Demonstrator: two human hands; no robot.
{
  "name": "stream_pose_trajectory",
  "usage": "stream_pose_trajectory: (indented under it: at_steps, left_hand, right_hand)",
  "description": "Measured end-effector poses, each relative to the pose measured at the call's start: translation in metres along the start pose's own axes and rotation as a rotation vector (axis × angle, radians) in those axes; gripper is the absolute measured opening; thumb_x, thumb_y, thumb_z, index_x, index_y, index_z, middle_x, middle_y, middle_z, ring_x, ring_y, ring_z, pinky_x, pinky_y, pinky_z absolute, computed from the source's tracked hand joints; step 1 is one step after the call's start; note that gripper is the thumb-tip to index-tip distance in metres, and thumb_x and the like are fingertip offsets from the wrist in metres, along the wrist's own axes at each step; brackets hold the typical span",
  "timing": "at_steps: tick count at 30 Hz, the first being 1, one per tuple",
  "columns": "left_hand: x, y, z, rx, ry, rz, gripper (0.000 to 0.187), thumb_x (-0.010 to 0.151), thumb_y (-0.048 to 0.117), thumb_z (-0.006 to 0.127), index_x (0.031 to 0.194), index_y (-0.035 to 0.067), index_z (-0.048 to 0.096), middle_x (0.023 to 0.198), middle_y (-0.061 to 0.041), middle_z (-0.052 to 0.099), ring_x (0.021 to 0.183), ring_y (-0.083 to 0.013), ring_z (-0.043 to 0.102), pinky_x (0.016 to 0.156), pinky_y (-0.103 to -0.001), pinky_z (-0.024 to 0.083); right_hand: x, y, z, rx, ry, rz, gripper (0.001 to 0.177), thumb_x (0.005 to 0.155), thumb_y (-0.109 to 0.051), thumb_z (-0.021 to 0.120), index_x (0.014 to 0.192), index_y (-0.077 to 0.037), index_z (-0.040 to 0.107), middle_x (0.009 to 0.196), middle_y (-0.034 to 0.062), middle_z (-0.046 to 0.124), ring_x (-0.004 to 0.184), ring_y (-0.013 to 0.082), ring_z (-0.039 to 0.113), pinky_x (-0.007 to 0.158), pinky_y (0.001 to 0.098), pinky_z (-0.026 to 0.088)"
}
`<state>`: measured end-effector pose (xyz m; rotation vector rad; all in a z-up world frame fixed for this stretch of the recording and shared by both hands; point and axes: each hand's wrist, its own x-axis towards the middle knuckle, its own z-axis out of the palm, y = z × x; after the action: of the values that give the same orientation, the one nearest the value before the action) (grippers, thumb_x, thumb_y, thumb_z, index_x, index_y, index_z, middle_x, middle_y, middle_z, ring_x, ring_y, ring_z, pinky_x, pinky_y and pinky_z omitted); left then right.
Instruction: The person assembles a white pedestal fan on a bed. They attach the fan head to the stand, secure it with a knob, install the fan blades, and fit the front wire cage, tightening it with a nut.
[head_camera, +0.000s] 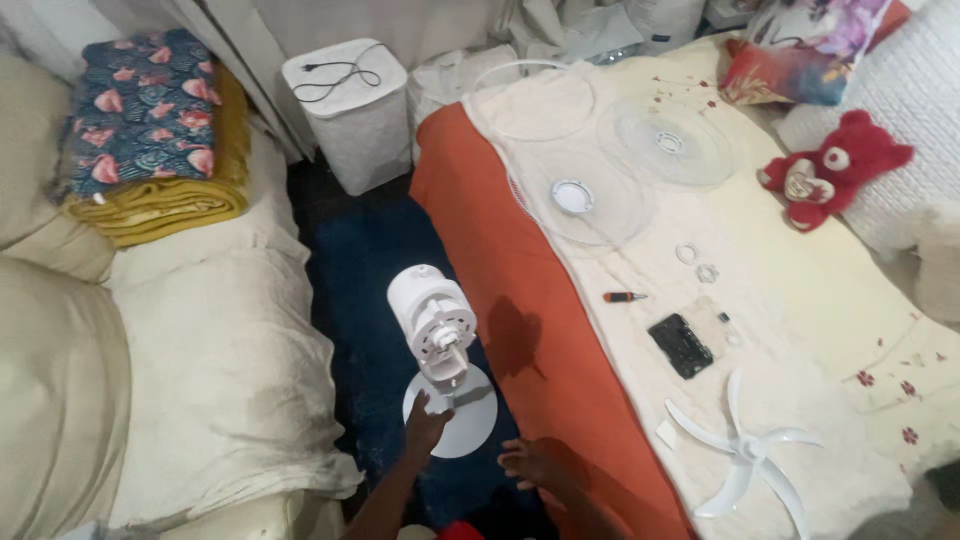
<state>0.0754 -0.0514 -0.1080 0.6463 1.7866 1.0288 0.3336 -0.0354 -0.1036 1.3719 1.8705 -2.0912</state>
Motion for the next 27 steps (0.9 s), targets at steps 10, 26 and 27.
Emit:
stream_pose_trajectory:
  at_steps: [10,26,27]
  left_hand:
    - [-0.076,-0.043,0.08,0.08,-0.561,-0.431,0.075,0.085,0.033,0.08,0.151,0.013,0.048,0.125,-0.004,0.071,0.09,-0.014,0.069,0.07,-0.029,0.056]
    - [-0.112,-0.047,0.095,0.147,-0.662,-0.356,0.053,0.089,0.038,0.074,0.136,0.017,0.06,0.106,0.002,0.078,0.087,-0.0133,0.073,0.069,-0.03,0.056]
    - [-0.117,-0.049,0.095,0.134,-0.668,-0.354,0.051,0.09,0.038,0.073,0.135,0.017,0.061,0.106,0.002,0.078,0.086,-0.0133,0.073,0.068,-0.03,0.055]
  right_hand:
    - [-0.087,0.071,-0.005,1.009,0.143,-0.078,0.039,0.099,-0.029,0.064,0.134,-0.012,0.061,0.118,0.0033,0.071,0.094,0.0161,0.066,0.07,0.0263,0.05]
    - [-0.176,0.13,0.011,0.818,0.569,-0.088,0.043,0.091,-0.02,0.067,0.132,-0.016,0.056,0.12,0.0058,0.071,0.089,0.0157,0.067,0.074,0.0372,0.058]
    - [-0.182,0.134,0.014,0.907,0.509,-0.072,0.042,0.092,-0.022,0.066,0.132,-0.017,0.057,0.12,0.0055,0.072,0.088,0.0161,0.068,0.074,0.0374,0.058]
